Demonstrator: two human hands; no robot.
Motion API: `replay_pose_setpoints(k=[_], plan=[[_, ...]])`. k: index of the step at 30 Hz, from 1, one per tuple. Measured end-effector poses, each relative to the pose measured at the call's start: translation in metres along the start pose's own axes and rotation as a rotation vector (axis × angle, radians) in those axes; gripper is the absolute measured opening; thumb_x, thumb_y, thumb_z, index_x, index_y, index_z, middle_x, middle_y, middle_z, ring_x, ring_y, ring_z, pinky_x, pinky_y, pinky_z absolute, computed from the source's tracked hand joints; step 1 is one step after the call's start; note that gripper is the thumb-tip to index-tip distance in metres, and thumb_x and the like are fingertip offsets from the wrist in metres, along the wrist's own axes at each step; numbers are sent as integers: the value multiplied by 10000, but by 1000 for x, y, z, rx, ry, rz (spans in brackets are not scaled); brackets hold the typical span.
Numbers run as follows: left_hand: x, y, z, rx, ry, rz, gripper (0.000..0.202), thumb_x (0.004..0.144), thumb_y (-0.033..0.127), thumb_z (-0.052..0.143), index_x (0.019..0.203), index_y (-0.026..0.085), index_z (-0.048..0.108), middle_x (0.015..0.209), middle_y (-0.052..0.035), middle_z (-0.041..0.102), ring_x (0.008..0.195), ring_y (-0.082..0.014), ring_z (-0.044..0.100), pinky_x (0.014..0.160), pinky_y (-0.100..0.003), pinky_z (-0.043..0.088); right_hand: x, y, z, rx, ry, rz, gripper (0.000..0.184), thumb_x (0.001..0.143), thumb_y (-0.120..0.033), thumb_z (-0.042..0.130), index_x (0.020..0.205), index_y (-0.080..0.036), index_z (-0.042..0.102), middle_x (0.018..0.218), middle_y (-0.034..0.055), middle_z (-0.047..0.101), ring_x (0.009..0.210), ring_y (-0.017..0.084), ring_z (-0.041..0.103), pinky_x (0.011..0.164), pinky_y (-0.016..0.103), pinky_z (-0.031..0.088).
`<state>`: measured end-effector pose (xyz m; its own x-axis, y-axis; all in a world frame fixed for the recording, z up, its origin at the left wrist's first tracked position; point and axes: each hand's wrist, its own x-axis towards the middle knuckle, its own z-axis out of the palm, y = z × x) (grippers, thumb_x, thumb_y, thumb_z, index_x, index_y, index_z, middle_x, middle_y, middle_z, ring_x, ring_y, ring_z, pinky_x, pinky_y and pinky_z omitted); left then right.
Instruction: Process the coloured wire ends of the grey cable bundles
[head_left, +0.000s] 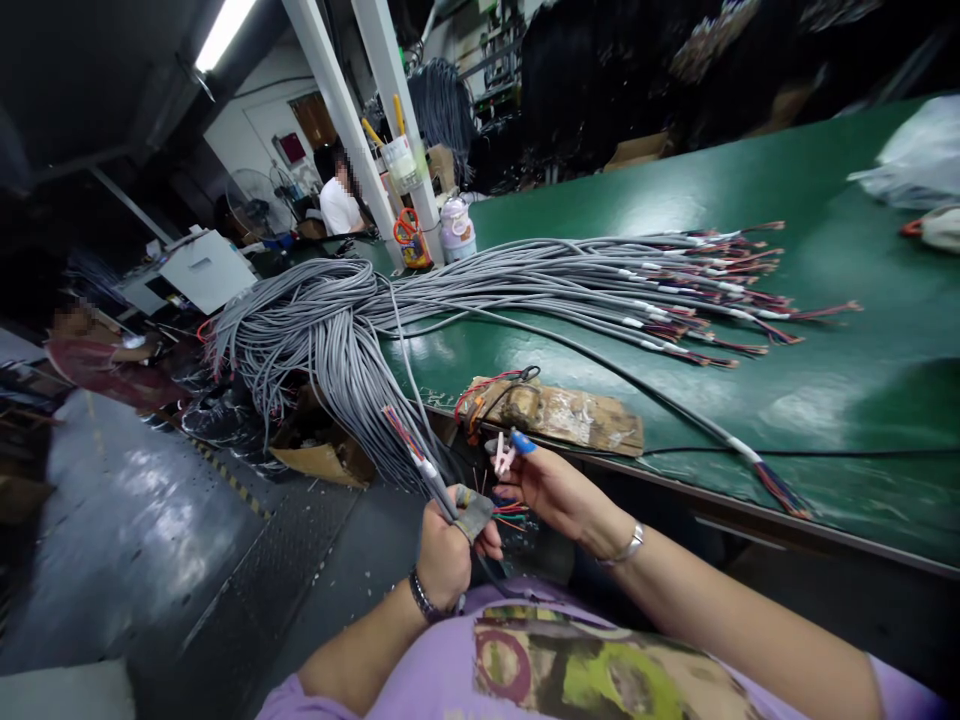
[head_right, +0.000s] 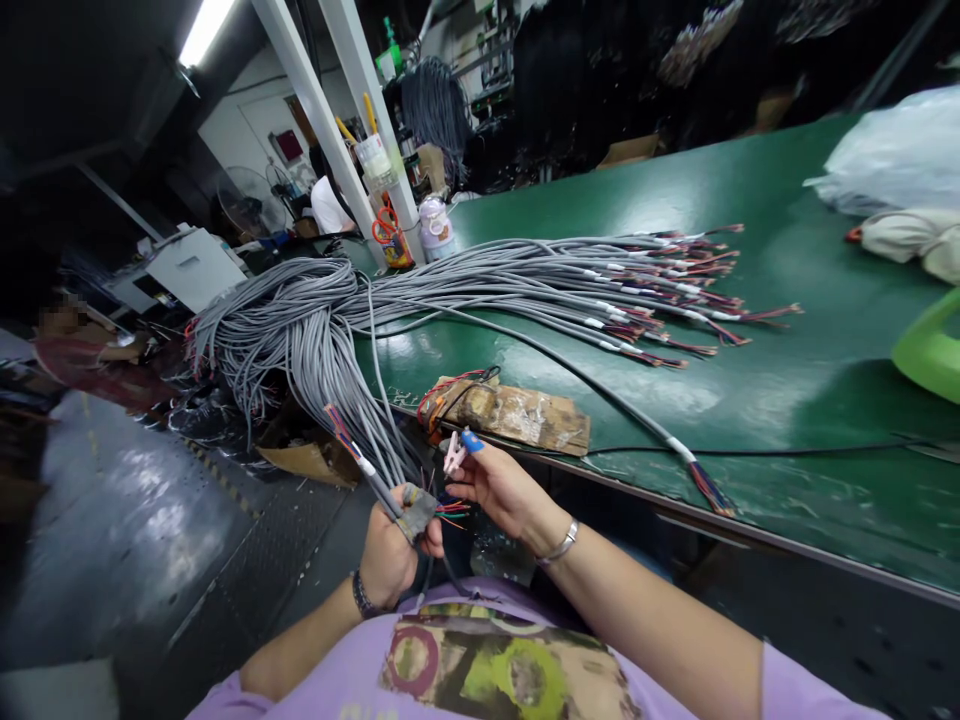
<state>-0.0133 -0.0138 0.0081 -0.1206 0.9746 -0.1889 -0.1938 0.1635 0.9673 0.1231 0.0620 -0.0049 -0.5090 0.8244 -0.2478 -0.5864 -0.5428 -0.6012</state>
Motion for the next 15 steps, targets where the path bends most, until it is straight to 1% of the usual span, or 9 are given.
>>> replay_pose_setpoints(k=[2,4,7,10,12,15], plan=[[0,3,2,-39,44,5,351,683,458,693,637,156,521,462,17,581,345,-83,506,356,-170,352,2,1,-2,5,20,-28,223,752,-397,689,824,-187,662,718,10,642,627,127,574,633,272,500],[1,5,6,-68,63,4,348,679,448,696,634,157,510,458,22,576,342,-79,502,354,-164,340,4,5,-5,11,11,-62,254,735,-425,699,795,-180,670,712,23,654,632,138,576,634,282,491],[5,6,10,-83,60,6,330,688,433,688,647,155,514,457,22,578,337,-76,500,348,-158,325,8,12,-9,-17,-8,-138,318,728,-487,688,780,-173,684,729,42,671,641,146,569,630,285,465],[8,4,13,-83,52,10,312,696,416,683,653,153,519,460,20,582,338,-78,504,348,-156,328,9,15,-9,-42,3,-209,345,715,-512,693,781,-173,690,727,32,670,640,136,555,626,274,440],[9,2,13,-75,52,14,304,701,405,679,649,152,519,458,18,584,338,-78,506,347,-154,327,9,14,-6,-32,-13,-188,368,704,-533,694,788,-174,691,713,33,671,633,141,558,621,281,433],[9,0,14,-67,52,19,306,710,404,671,634,151,515,452,18,580,333,-76,502,345,-153,327,10,11,-2,24,-61,-90,394,692,-552,694,812,-177,691,683,36,674,616,155,573,610,296,437]])
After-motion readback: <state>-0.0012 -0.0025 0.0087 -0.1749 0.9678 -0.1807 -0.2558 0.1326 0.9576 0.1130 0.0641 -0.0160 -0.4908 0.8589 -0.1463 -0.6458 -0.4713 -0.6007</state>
